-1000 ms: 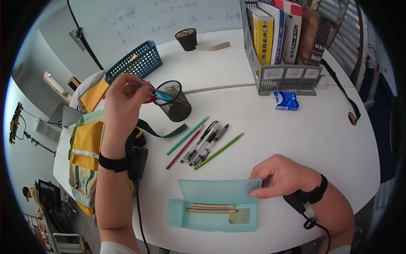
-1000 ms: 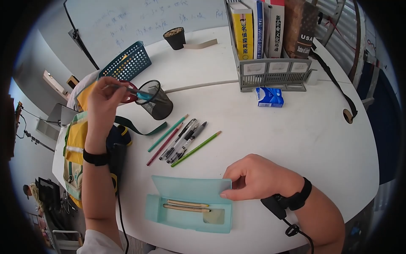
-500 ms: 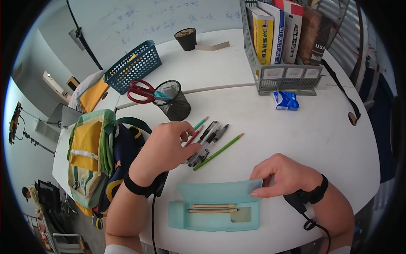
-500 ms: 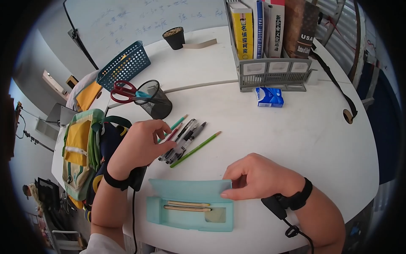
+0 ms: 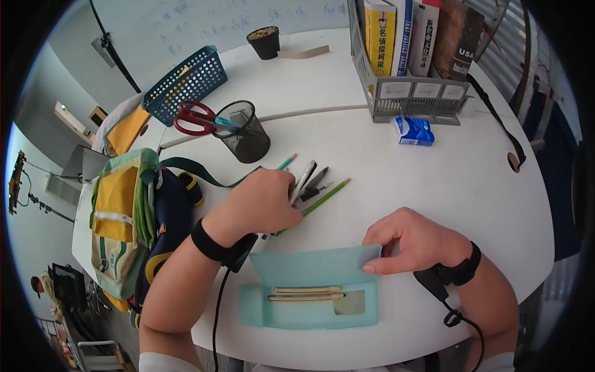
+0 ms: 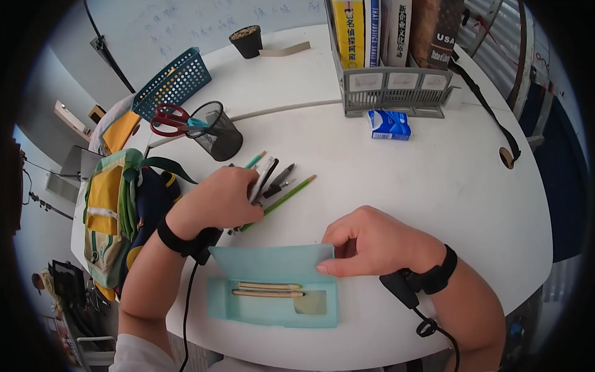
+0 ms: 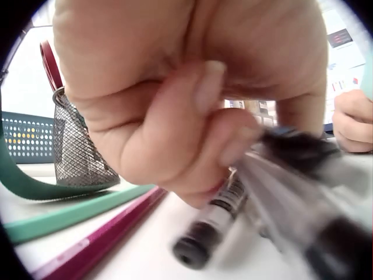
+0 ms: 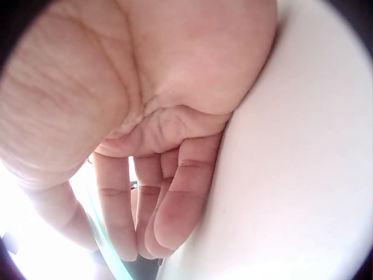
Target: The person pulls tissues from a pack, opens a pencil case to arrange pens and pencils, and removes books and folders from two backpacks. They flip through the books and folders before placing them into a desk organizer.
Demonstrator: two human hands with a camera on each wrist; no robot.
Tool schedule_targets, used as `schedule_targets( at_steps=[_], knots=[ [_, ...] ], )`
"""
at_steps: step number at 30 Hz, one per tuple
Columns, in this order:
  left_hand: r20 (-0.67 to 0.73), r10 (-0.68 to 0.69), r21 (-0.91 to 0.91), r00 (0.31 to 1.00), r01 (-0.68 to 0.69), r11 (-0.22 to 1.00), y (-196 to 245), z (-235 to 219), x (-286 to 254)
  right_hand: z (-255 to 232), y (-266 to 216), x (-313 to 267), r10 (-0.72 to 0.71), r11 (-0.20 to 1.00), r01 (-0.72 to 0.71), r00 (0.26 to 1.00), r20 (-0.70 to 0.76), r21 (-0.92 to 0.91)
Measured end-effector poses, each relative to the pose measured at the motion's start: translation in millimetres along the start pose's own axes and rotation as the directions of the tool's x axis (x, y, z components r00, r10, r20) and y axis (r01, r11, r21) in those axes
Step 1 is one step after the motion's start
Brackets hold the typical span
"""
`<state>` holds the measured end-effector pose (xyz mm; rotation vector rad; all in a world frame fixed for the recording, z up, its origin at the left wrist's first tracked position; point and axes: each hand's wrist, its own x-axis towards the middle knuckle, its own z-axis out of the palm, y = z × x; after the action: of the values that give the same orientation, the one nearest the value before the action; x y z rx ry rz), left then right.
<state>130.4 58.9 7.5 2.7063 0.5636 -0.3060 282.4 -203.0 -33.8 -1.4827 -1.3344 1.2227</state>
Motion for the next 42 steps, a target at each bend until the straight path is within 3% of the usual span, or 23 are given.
schedule_targets(
  at_steps=[6, 9, 11, 12, 13, 14, 16, 17, 19, 22, 26, 28, 31, 35, 37, 42],
  knots=[
    [-0.034, 0.089, -0.017, 0.995, -0.090, 0.996, -12, -10, -7, 2, 0, 1, -0.011, 1.000, 0.011, 1.000, -0.012, -0.012],
    [-0.105, -0.080, -0.200, 0.991, 0.058, 0.978, 4, -59, -44, 1, 3, -1, -0.008, 1.000, 0.007, 1.000, -0.020, -0.021],
    [-0.259, -0.047, -0.243, 0.965, -0.018, 0.970, 8, -77, -83, 1, 4, 0, -0.011, 1.000, 0.011, 1.000, -0.020, -0.026],
    [-0.167, -0.115, -0.291, 0.979, 0.063, 0.955, 23, -87, -104, 2, 3, 0, -0.017, 1.000, 0.017, 1.000, -0.024, -0.017],
    [-0.111, -0.020, -0.362, 0.994, -0.022, 0.932, 22, -84, -121, 2, 2, 0, -0.023, 1.000, 0.023, 0.999, -0.028, -0.008],
    [-0.103, 0.307, -0.272, 0.946, -0.323, 0.906, 19, -76, -125, 3, 3, 0, -0.023, 1.000, 0.023, 0.999, -0.031, -0.005],
    [0.102, 0.468, -0.109, 0.878, -0.458, 0.882, 39, -54, -129, 3, 4, 1, -0.019, 1.000, 0.018, 0.999, -0.033, -0.011],
    [0.169, 0.508, -0.087, 0.844, -0.501, 0.861, 47, -32, -127, 2, 5, 0, -0.008, 1.000, 0.008, 0.999, -0.034, -0.016],
    [0.409, 0.450, -0.011, 0.793, -0.490, 0.872, 60, -2, -115, 3, 5, 0, -0.019, 0.999, 0.017, 0.999, -0.043, -0.043],
    [0.504, 0.417, 0.045, 0.757, -0.504, 0.862, 60, 27, -108, 4, 5, 1, -0.057, 0.998, 0.055, 0.997, -0.058, -0.043],
    [0.387, 0.477, -0.069, 0.789, -0.491, 0.868, 56, 27, -114, 2, 8, 1, -0.047, 0.997, 0.044, 0.998, -0.047, -0.069],
    [0.332, 0.466, -0.035, 0.820, -0.483, 0.875, 53, 21, -117, 0, 3, 0, 0.047, 0.993, -0.045, 0.999, 0.015, -0.108],
    [0.368, 0.383, -0.021, 0.847, -0.405, 0.914, 49, 24, -116, 0, 2, 1, 0.043, 0.994, -0.041, 0.999, 0.018, -0.106],
    [0.335, 0.373, -0.049, 0.865, -0.380, 0.924, 51, 16, -118, 1, 6, 1, 0.048, 0.991, -0.045, 0.999, 0.019, -0.129],
    [0.270, 0.372, -0.090, 0.888, -0.362, 0.928, 50, 14, -121, 5, 11, 2, -0.062, 0.996, 0.057, 0.996, -0.064, -0.068],
    [0.236, 0.400, -0.076, 0.886, -0.393, 0.916, 45, 18, -122, 5, 9, 2, -0.049, 0.997, 0.044, 0.997, -0.062, -0.069]
  ],
)
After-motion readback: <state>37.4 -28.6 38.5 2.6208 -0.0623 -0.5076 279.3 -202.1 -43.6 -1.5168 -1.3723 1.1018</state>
